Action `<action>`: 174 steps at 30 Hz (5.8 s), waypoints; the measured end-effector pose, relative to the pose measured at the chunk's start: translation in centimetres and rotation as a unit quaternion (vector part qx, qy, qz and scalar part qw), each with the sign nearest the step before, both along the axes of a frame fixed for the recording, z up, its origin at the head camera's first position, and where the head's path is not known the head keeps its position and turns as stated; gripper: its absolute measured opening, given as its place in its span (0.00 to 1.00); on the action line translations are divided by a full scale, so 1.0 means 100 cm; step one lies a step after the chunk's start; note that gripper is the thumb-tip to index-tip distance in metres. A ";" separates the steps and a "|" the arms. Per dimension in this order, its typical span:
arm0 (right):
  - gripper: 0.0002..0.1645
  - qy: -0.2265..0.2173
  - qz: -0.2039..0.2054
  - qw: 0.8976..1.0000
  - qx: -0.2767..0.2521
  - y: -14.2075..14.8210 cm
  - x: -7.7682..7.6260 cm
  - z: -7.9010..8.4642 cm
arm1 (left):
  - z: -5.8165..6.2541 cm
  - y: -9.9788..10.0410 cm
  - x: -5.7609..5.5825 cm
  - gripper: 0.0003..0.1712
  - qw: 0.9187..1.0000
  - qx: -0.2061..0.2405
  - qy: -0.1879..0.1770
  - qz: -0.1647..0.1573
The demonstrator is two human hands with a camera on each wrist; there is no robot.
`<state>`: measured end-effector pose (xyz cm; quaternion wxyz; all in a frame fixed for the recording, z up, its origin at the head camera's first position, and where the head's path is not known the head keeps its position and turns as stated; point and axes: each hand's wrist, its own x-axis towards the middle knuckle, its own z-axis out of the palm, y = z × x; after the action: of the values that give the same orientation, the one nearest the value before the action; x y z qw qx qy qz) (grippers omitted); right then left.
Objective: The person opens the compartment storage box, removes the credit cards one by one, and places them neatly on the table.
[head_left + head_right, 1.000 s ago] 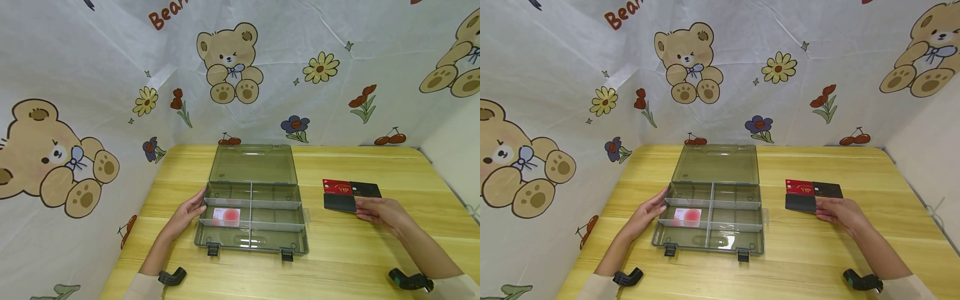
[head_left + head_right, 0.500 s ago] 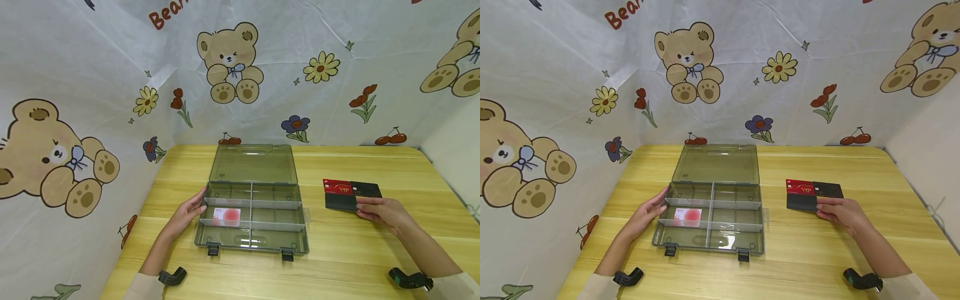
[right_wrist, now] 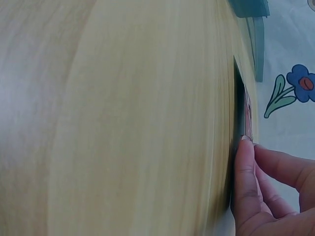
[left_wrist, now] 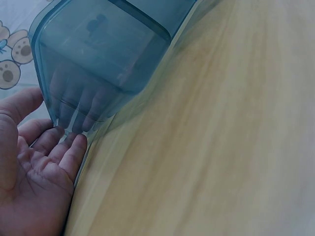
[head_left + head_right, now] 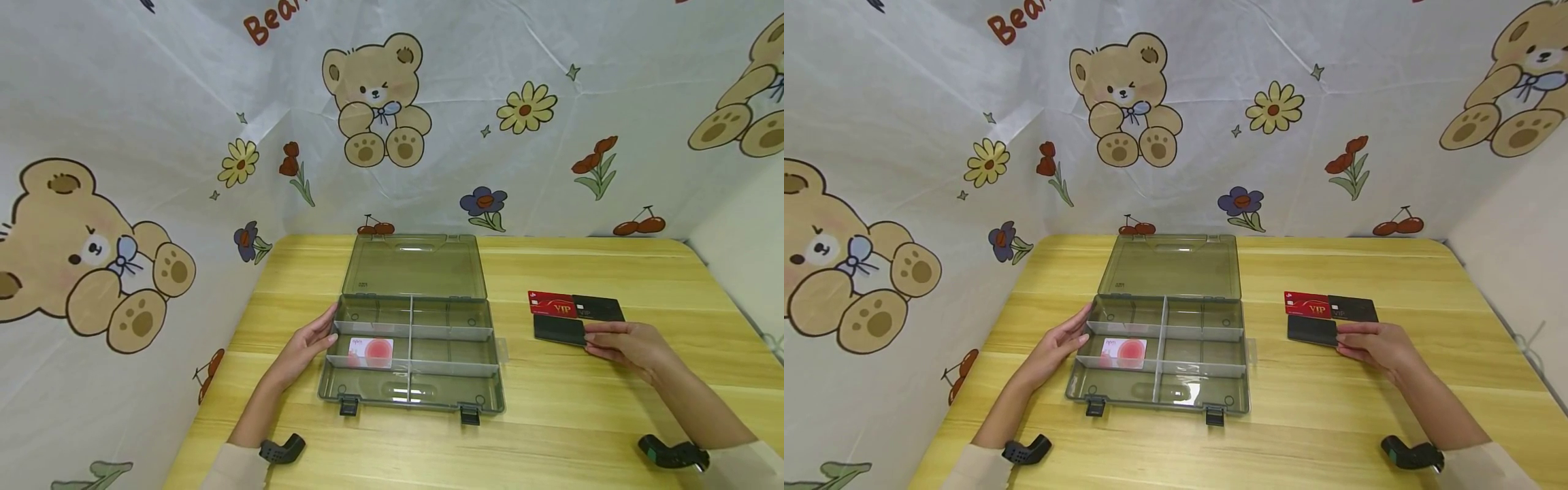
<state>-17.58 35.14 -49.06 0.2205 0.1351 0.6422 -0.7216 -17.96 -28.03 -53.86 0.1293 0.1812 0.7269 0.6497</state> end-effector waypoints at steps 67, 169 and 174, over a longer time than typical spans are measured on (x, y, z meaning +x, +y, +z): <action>0.20 0.210 0.070 0.865 0.451 -0.029 0.001 0.006 | 0.005 0.002 0.001 0.38 1.000 -0.010 -0.010 0.015; 0.21 0.220 0.174 0.922 0.267 -0.120 0.015 0.102 | 0.000 0.003 -0.002 0.37 1.000 -0.006 -0.007 0.005; 0.20 0.227 0.196 0.928 0.220 -0.142 0.016 0.107 | 0.001 0.003 -0.002 0.37 1.000 -0.003 -0.003 0.003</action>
<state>-15.95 20.95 -38.36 0.1712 -0.1156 0.8315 -0.5157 -18.14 -27.69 -53.76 0.1300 0.1771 0.7291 0.6482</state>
